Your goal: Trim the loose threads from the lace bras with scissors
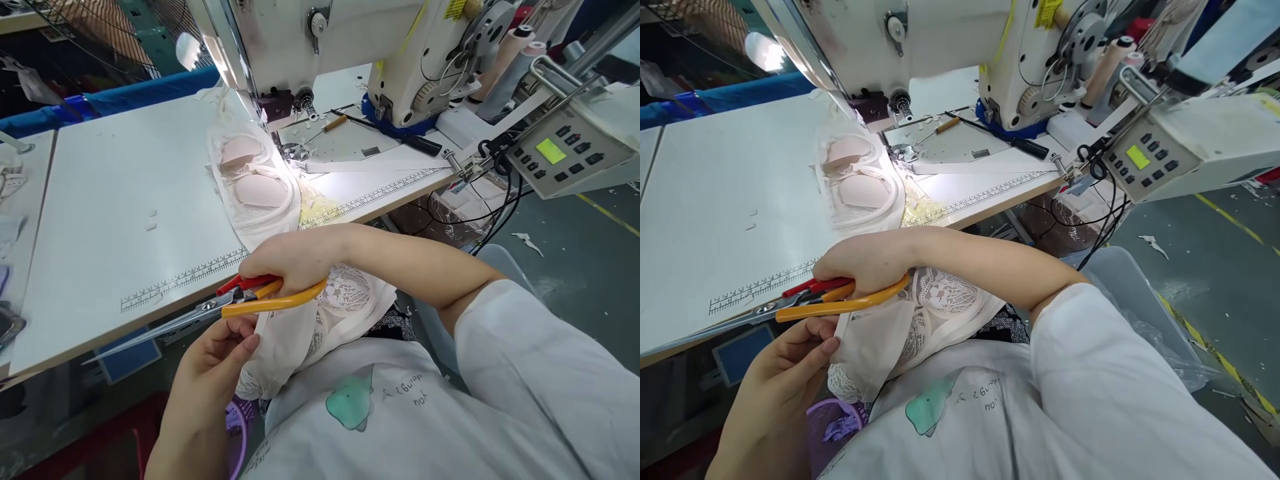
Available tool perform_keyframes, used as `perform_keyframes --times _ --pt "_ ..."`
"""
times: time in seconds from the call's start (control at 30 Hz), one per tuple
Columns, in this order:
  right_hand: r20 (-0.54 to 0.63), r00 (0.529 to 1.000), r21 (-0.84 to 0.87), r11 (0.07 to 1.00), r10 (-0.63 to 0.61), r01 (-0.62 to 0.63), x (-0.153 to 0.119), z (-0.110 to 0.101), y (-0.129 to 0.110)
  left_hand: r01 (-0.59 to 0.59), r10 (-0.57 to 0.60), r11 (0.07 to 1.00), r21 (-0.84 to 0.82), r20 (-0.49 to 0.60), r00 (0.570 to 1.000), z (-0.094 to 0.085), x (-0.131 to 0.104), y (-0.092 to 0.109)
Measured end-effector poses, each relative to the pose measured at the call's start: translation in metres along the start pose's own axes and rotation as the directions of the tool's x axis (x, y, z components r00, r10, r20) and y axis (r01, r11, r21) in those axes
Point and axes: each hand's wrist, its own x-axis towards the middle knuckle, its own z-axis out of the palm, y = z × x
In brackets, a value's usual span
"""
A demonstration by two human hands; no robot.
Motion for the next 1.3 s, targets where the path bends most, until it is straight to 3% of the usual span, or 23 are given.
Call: perform_keyframes --times 0.23,0.57,0.87,0.97,1.03,1.1,1.13,1.2,1.23,1.3 --pt "-0.017 1.0 0.0 1.0 0.005 -0.005 0.003 0.002 -0.003 0.025 -0.027 0.999 -0.03 -0.062 0.998 0.004 -0.004 0.0" --pt "-0.029 1.0 -0.018 1.0 -0.003 0.002 0.008 0.006 -0.006 -0.017 0.015 0.999 -0.034 -0.079 0.997 -0.013 0.008 -0.018" --pt "-0.056 0.998 0.025 0.999 -0.04 0.041 0.007 0.01 -0.007 0.012 -0.016 0.999 -0.051 -0.068 0.998 -0.005 0.008 -0.016" --pt "-0.121 0.993 0.083 0.997 0.012 -0.002 0.002 0.019 -0.006 0.021 -0.025 0.998 -0.056 -0.079 0.997 -0.001 0.004 -0.011" --pt "-0.263 0.958 0.203 0.977 0.116 -0.063 -0.007 0.031 -0.006 0.028 -0.033 0.998 -0.058 -0.093 0.995 0.0 0.0 -0.008" --pt "-0.401 0.877 0.338 0.933 0.265 -0.127 -0.021 0.045 -0.008 0.029 -0.036 0.998 -0.058 -0.116 0.993 0.001 -0.004 -0.006" --pt "-0.414 0.851 0.374 0.913 0.324 -0.166 -0.03 0.053 -0.009 0.026 -0.032 0.998 -0.053 -0.135 0.99 0.001 -0.006 -0.006" --pt "-0.353 0.883 0.396 0.904 0.311 -0.16 -0.047 0.068 -0.011 0.023 -0.028 0.999 -0.032 -0.174 0.984 0.0 -0.008 -0.007" --pt "-0.241 0.93 0.39 0.905 0.277 -0.169 -0.055 0.075 -0.011 0.02 -0.023 1.0 -0.02 -0.191 0.981 -0.001 -0.008 -0.008" --pt "-0.019 0.964 0.325 0.914 0.264 -0.244 -0.066 0.089 -0.012 0.013 -0.013 1.0 -0.002 -0.204 0.979 -0.002 -0.008 -0.01"
